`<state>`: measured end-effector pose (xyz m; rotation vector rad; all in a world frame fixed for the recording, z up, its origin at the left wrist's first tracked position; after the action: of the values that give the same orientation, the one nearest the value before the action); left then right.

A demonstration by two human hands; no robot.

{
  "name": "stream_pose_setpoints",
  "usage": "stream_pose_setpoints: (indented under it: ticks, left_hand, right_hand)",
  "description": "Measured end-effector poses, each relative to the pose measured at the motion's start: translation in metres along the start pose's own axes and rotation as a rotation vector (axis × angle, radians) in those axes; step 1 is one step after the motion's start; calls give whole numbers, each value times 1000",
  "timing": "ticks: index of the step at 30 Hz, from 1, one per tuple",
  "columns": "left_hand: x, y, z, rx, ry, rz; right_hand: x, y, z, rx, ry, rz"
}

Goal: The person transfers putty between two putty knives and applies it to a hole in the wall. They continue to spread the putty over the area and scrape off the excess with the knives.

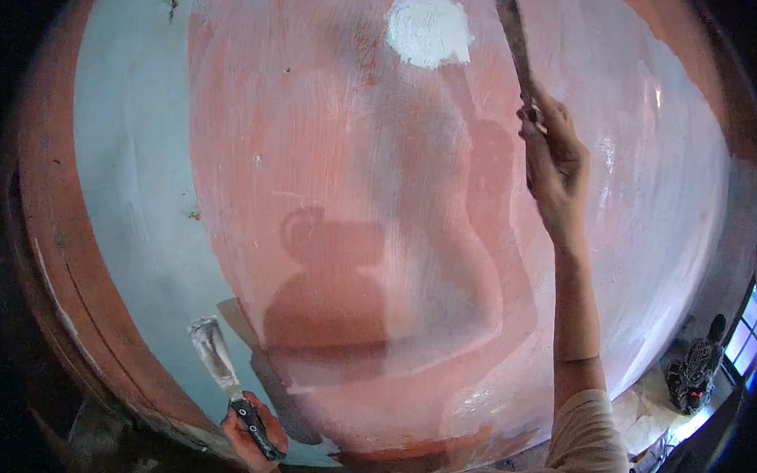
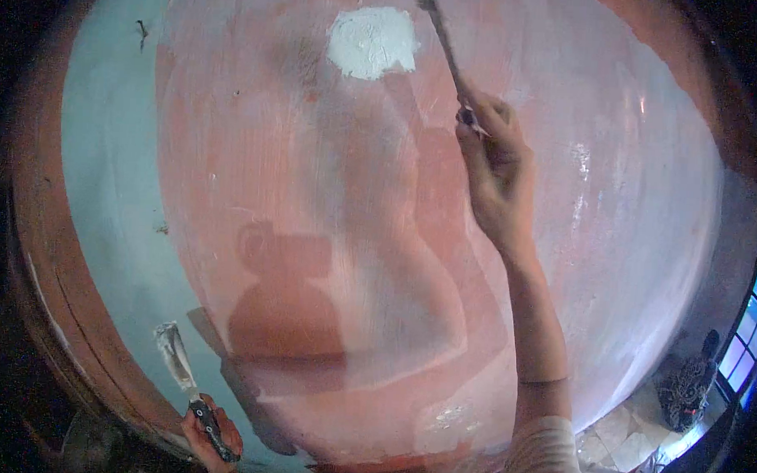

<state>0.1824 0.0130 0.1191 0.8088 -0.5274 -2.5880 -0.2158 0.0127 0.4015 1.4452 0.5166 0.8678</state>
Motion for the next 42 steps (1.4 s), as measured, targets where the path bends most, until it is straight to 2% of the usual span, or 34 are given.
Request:
stream_pose_setpoints:
  ticks: [1,2,4,7,10,13,16,22,25,28,31,34,37,40,42]
  left_hand:
    - [1,2,0,54,99,5]
    - [3,7,-3,-12,87,35]
    - [11,15,-6,-146,75,91]
    - [12,31,-3,-118,92,142]
    - [20,54,-24,-5,65,136]
    - [22,64,-30,-23,126,127]
    - [22,71,-24,-219,17,72]
    - [25,79,-37,-110,42,106]
    - [32,88,-64,111,46,192]
    - [34,87,-73,-17,38,153]
    - [29,87,-84,11,-17,77]
    - [16,76,-63,-86,104,89]
    - [28,92,-98,191,-48,99]
    - [36,93,-97,72,-186,63]
    - [40,96,-80,-38,-168,57]
  right_hand:
    - [-5,5,4,-36,-148,-131]
    - [-1,10,12,-64,-298,-272]
    - [4,14,27,-48,-403,-279]
    - [3,26,46,-79,-538,-343]
    - [-8,37,62,-119,-641,-370]
    - [-6,41,69,-108,-692,-367]
    - [4,37,74,-120,-806,-365]
    - [-2,43,73,-195,-842,-477]
    - [15,29,75,-179,-864,-418]
    - [33,10,81,-134,-878,-368]
    - [64,-5,60,-127,-955,-502]
    - [84,-22,51,-139,-891,-348]
    - [96,-12,49,-166,-890,-427]
    - [81,15,55,-186,-927,-492]
    - [57,29,62,-189,-944,-512]
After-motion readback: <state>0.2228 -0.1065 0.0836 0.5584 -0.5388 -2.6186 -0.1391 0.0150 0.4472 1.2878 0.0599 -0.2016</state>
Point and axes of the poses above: each hand's wrist, its own y-axis towards the middle knuckle, its own z-axis out of the palm, x = y × z, the point moved 1 cm from there along y, towards the middle knuckle, and after that the axes turned 10 degrees about z, right-handed, at the moved point
